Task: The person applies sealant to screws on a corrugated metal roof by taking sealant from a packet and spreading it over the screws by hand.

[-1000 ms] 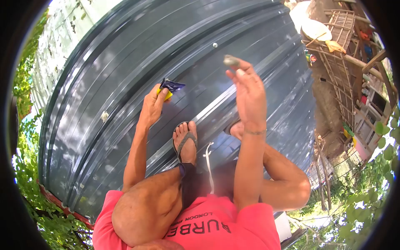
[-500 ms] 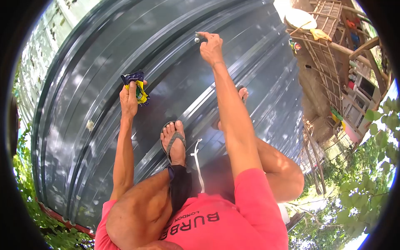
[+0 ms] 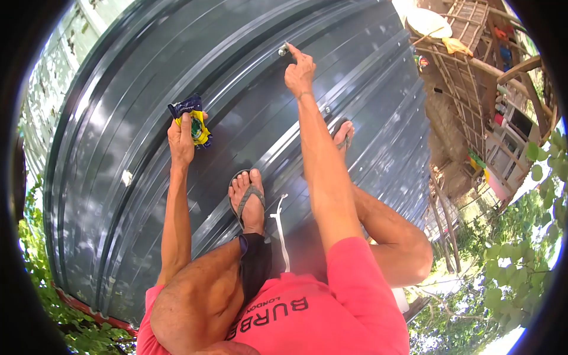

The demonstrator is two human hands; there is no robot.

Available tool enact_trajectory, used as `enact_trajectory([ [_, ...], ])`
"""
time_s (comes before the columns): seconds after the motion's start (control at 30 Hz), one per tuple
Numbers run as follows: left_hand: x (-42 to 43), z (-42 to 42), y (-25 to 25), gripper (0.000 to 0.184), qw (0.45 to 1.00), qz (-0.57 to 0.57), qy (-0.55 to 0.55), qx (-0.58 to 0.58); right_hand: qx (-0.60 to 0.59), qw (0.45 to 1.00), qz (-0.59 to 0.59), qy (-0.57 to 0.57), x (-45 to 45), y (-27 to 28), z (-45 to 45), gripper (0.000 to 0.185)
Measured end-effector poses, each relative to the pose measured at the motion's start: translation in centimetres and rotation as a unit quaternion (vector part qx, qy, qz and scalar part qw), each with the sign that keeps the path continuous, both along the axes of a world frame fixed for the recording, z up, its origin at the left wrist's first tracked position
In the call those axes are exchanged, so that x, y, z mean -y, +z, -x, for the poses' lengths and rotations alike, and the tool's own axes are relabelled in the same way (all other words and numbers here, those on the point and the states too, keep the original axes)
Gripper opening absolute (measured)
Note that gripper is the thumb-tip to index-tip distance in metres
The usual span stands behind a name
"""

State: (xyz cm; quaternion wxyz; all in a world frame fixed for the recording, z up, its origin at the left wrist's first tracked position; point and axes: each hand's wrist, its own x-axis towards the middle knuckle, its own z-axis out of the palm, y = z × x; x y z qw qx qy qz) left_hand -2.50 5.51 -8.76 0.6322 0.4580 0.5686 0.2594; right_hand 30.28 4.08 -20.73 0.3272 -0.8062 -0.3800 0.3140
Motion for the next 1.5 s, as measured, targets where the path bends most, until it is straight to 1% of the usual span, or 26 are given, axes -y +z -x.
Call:
enact_trajectory([
  [0.1, 0.0, 0.2, -0.2, 0.04, 1.0, 0.001, -0.001, 0.002, 0.043, 0.999, 0.001, -0.002, 0.7, -0.8, 0.9, 0.071],
  [0.2, 0.0, 0.1, -0.4, 0.039, 1.0, -0.017, 0.007, -0.009, 0.15, 0.987, 0.049, 0.018, 1.4, 0.0, 2.9, 0.079],
  [0.27, 0.3, 0.2, -0.9, 0.039, 0.999, -0.023, 0.01, -0.024, 0.094, 0.995, 0.039, -0.021, 1.2, 0.8, 3.4, 0.081],
  [0.33, 0.2, 0.5, -1.4, 0.039, 0.999, -0.02, 0.011, -0.042, 0.094, 0.995, 0.031, -0.014, 1.3, 0.7, 3.6, 0.082],
  [0.4, 0.3, 0.4, -1.4, 0.039, 0.999, -0.015, 0.017, -0.033, 0.153, 0.987, 0.027, 0.038, 1.6, 0.8, 3.3, 0.083],
  [0.5, 0.4, 0.2, -1.2, 0.039, 0.999, -0.023, 0.019, -0.041, 0.125, 0.99, 0.033, 0.056, 2.1, 1.2, 2.8, 0.08],
  [0.6, 0.4, 0.1, -1.2, 0.04, 0.997, -0.042, 0.015, -0.061, 0.145, 0.983, 0.047, 0.106, 2.5, 1.6, 2.1, 0.077],
  [0.7, 0.4, 0.0, -0.9, 0.04, 0.997, -0.037, 0.016, -0.067, 0.154, 0.976, 0.024, 0.15, 3.2, 1.8, 1.8, 0.072],
  [0.8, 0.3, -0.3, -0.6, 0.041, 0.998, -0.025, 0.013, -0.059, 0.114, 0.986, -0.018, 0.117, 3.7, 3.0, 1.8, 0.064],
  [0.9, 0.4, -0.1, -0.6, 0.041, 0.997, -0.03, 0.015, -0.069, 0.11, 0.993, -0.026, 0.034, 1.7, 4.4, 2.2, 0.057],
  [0.93, 0.6, 0.1, -1.2, 0.041, 0.996, -0.041, 0.014, -0.072, 0.088, 0.996, -0.025, 0.024, 0.6, 4.4, 2.1, 0.053],
  [1.07, 0.5, 0.3, -1.5, 0.041, 0.996, -0.046, 0.014, -0.07, 0.125, 0.991, 0.006, 0.057, -2.0, 3.9, 0.6, 0.052],
  [1.1, 0.5, 0.1, -1.3, 0.041, 0.997, -0.047, 0.015, -0.063, 0.14, 0.988, 0.016, 0.07, -1.9, 3.5, 0.2, 0.052],
  [1.13, 0.4, -0.1, -0.4, 0.041, 0.996, -0.029, 0.016, -0.08, 0.155, 0.984, 0.025, 0.084, -2.0, 3.2, -0.2, 0.052],
  [1.17, 0.6, -0.2, -0.6, 0.041, 0.997, -0.032, 0.018, -0.073, 0.169, 0.98, 0.033, 0.098, -2.1, 2.9, -0.5, 0.052],
  [1.23, 0.5, 0.0, -1.2, 0.041, 0.997, -0.039, 0.022, -0.061, 0.163, 0.981, 0.043, 0.095, -1.8, 2.6, -0.6, 0.052],
  [1.4, 0.4, 0.7, -1.3, 0.037, 0.995, -0.05, -0.016, -0.082, 0.189, 0.976, 0.035, 0.103, -1.5, 2.5, 0.0, 0.055],
  [1.5, 0.4, 0.4, -0.8, 0.037, 0.996, -0.033, -0.011, -0.079, 0.241, 0.959, 0.016, 0.15, -1.1, 2.8, 0.3, 0.059],
])
